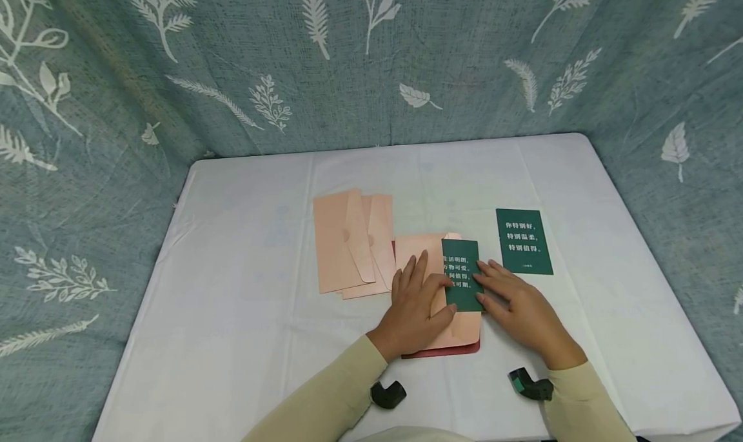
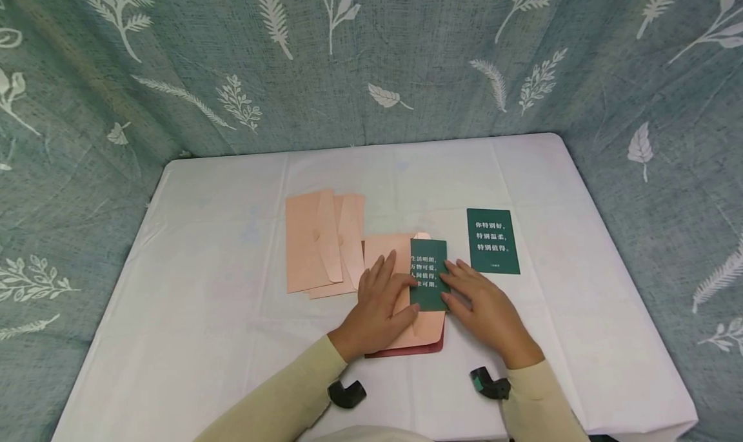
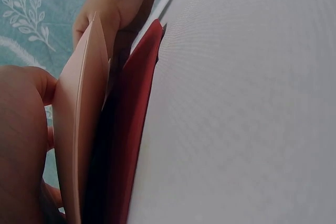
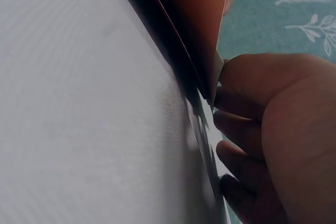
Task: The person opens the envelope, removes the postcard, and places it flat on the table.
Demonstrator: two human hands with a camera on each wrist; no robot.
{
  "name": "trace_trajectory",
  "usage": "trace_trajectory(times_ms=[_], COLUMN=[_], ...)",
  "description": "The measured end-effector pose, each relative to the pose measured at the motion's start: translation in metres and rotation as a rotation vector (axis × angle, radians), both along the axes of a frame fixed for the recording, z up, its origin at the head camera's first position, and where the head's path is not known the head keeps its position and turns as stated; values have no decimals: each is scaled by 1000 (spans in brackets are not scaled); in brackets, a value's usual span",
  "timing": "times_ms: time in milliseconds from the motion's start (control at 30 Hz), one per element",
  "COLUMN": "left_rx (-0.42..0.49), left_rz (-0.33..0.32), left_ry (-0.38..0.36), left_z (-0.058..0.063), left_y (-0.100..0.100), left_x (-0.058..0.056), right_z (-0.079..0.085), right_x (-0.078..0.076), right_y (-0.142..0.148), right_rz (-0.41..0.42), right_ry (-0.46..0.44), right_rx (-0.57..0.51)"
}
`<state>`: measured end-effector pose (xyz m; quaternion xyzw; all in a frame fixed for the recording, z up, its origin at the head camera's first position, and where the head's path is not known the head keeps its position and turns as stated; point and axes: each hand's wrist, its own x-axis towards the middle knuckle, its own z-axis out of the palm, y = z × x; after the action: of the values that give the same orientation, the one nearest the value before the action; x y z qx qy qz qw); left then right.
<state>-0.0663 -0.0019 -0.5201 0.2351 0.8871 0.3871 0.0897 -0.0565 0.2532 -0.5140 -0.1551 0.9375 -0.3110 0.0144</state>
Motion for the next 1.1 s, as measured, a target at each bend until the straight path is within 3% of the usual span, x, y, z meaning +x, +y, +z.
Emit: trace_trajectory(times_ms=[267, 500, 600, 767, 900, 1100], left_rx=[2, 5, 15, 17, 19, 15], left_rz=[-2, 2, 5, 6, 5, 6], left_ry=[0, 0, -4, -8, -8, -12], left_z=[0, -1, -1, -1, -1, -1], left_y=[0, 0, 0, 0, 0, 0], left_x=[0, 0, 0, 0, 0, 1], right_z=[1, 9, 14, 17, 17, 18], right_x=[2, 1, 0, -1, -4, -9], right_y=[1, -1, -1, 2, 0, -6], right_rz=[-17, -124, -182, -261, -302, -351], right_ry=[64, 132, 38, -238, -384, -512], right_rx=[-71, -348, -528, -746, -812, -865])
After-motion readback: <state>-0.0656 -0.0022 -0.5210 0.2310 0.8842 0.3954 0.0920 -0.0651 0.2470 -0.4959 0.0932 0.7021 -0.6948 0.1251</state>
